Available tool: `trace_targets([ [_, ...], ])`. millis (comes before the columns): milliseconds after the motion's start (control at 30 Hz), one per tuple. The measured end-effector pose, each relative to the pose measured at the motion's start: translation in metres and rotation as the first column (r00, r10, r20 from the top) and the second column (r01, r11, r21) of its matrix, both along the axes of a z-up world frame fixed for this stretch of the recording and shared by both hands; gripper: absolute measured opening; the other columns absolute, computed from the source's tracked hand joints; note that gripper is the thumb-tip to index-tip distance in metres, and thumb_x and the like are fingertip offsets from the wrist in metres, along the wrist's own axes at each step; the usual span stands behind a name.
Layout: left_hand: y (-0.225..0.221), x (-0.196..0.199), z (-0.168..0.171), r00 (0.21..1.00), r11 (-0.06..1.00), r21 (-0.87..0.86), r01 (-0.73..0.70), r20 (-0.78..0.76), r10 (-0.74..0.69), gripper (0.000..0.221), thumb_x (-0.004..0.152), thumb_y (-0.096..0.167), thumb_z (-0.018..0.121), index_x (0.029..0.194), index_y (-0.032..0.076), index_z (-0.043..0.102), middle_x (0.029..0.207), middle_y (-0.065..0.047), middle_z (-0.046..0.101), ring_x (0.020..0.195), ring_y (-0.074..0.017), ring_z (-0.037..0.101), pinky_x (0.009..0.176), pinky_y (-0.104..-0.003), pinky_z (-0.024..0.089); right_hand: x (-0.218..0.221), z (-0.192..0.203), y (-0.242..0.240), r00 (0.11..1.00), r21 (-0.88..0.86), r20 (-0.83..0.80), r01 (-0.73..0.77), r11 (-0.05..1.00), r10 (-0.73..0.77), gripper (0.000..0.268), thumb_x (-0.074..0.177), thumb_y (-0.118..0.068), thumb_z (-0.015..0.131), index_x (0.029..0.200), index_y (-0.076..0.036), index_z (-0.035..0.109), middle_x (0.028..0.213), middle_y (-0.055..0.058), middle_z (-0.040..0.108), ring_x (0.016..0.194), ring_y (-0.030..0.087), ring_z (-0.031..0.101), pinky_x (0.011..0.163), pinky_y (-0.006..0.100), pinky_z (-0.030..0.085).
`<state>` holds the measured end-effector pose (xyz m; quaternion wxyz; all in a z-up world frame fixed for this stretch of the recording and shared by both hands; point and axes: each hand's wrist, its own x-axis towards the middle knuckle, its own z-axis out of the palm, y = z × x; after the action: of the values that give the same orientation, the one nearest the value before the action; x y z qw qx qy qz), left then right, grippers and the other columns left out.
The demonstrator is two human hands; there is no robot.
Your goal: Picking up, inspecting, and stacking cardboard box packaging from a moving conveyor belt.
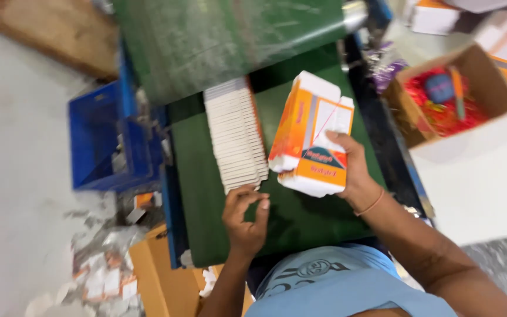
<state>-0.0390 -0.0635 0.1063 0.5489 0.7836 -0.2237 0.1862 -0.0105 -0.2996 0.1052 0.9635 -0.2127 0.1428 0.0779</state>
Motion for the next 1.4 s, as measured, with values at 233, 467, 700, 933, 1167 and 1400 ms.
trace_targets([
  [233,-0.004,0.011,-0.038,0.907,0.970,-0.042,0.239,-0.348,-0.239,0.010,0.093,0.009,0.075,0.090,0.000,0.072,0.087,-0.009,0.068,0.076,-0.0192,0.066,0.069,-0.029,0.054,-0.048,0.010,-0.083,0.957,-0.042,0.066,0.287,0.957,-0.284,0.064,0.086,-0.028,0.067,0.141,0.001,0.052,0.128,0.022,0.065,0.112,0.036,0.067,0.102,0.051,0.053],
  [467,-0.037,0.021,-0.025,0.794,0.794,0.176,0.582,-0.332,-0.509,0.013,0.087,0.014,0.076,0.097,0.007,0.074,0.091,-0.007,0.071,0.073,-0.0190,0.069,0.066,-0.030,0.056,-0.122,0.032,-0.176,0.682,-0.625,0.333,0.676,0.389,-0.651,0.065,0.087,-0.021,0.071,0.143,0.003,0.049,0.129,0.019,0.065,0.114,0.032,0.067,0.103,0.047,0.056],
  [700,-0.054,0.016,-0.041,0.692,0.672,0.216,0.709,-0.401,-0.601,0.019,0.085,0.016,0.077,0.102,0.010,0.073,0.095,-0.005,0.073,0.074,-0.0202,0.072,0.065,-0.031,0.057,-0.160,0.009,-0.234,0.558,-0.641,-0.184,-0.692,-0.332,-0.809,0.101,0.073,-0.051,0.086,0.143,0.004,0.040,0.128,0.026,0.064,0.111,0.045,0.066,0.095,0.052,0.053],
  [933,-0.065,0.014,-0.041,0.703,0.633,0.309,0.710,-0.380,-0.601,0.023,0.082,0.016,0.077,0.104,0.012,0.073,0.098,-0.004,0.074,0.079,-0.0234,0.071,0.069,-0.034,0.056,-0.153,-0.006,-0.210,0.615,-0.637,-0.243,-0.684,-0.355,-0.750,0.119,0.068,-0.052,0.086,0.155,0.004,0.027,0.135,0.030,0.054,0.116,0.047,0.061,0.093,0.053,0.053],
  [1167,-0.077,0.004,-0.049,0.735,0.631,0.378,0.677,-0.375,-0.564,0.018,0.082,0.017,0.077,0.099,0.014,0.074,0.090,-0.002,0.072,0.076,-0.0211,0.070,0.066,-0.034,0.055,-0.178,-0.016,-0.164,0.698,-0.521,-0.133,-0.653,-0.550,-0.704,0.090,0.076,-0.035,0.077,0.157,-0.020,0.041,0.132,0.029,0.050,0.101,0.046,0.062,0.073,0.051,0.057],
  [1400,-0.100,0.000,-0.045,0.736,0.591,0.439,0.677,-0.375,-0.564,0.016,0.082,0.019,0.077,0.097,0.015,0.074,0.080,-0.001,0.069,0.069,-0.0209,0.068,0.059,-0.035,0.054,-0.166,-0.063,-0.227,0.617,-0.578,0.204,-0.551,-0.602,-0.760,0.065,0.101,-0.041,0.069,0.157,-0.015,0.050,0.124,0.027,0.054,0.096,0.042,0.064,0.072,0.052,0.057],
])
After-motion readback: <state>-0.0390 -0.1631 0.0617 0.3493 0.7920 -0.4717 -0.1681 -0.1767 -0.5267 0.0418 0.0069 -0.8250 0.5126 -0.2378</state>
